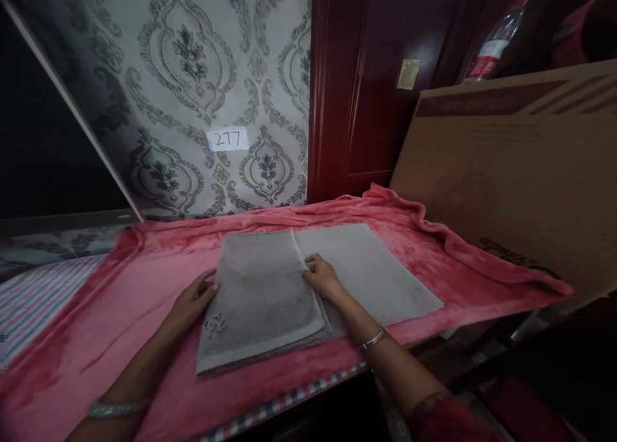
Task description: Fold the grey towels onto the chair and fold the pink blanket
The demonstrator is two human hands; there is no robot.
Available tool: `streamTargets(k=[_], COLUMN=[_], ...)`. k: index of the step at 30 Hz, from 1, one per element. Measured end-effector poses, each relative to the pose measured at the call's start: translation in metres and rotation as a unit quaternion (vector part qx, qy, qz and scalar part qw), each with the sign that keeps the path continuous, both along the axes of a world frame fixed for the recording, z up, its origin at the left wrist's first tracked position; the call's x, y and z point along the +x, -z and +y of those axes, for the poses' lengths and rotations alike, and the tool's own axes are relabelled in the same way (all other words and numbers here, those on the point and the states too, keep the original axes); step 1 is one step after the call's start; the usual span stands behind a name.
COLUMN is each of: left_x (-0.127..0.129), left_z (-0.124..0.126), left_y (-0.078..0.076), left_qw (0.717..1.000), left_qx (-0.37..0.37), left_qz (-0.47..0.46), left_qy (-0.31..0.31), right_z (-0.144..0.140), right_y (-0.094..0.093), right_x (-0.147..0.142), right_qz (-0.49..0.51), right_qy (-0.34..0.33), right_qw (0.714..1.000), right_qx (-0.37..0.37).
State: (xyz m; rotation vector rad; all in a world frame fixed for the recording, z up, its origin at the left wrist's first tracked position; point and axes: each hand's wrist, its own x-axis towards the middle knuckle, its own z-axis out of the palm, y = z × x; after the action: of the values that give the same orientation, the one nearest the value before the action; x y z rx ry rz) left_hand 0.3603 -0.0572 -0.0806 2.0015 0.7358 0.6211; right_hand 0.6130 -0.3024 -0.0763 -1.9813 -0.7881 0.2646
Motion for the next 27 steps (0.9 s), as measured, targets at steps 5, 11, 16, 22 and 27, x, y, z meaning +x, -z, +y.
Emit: streamTargets(k=[5,11,16,22,27], left_x=[0.0,-0.003,-0.003,-0.001,0.0], left_z=[-0.001,-0.007,-0.012,-0.017,-0.021], left_y=[-0.001,-0.005,-0.008,-0.013,-0.016], left_qw=[1.0,1.0,1.0,0.999,0.999], left_qx=[0.002,-0.005,0.01,0.026,0.02], left_qz=[-0.008,-0.004,0.009,0.048,0.047], left_qy=[-0.004,-0.018,-0.003,0.002,-0.01], right_z=[0.036,0.069,0.068,0.066,0.052], right_y=[-0.014,-0.012,0.001,0.004,0.003], right_x=[0.018,0.025,0.024,0.027,0.028], right_qz=[-0.027,-0.088,-0.126,-0.136,-0.117], right_qy=[0.003,0.003,0.033,0.035,0.01], right_qw=[0.999,0.996,0.991,0.989,0.992], right_qx=[-0.031,-0.025,-0.025,-0.038,-0.041])
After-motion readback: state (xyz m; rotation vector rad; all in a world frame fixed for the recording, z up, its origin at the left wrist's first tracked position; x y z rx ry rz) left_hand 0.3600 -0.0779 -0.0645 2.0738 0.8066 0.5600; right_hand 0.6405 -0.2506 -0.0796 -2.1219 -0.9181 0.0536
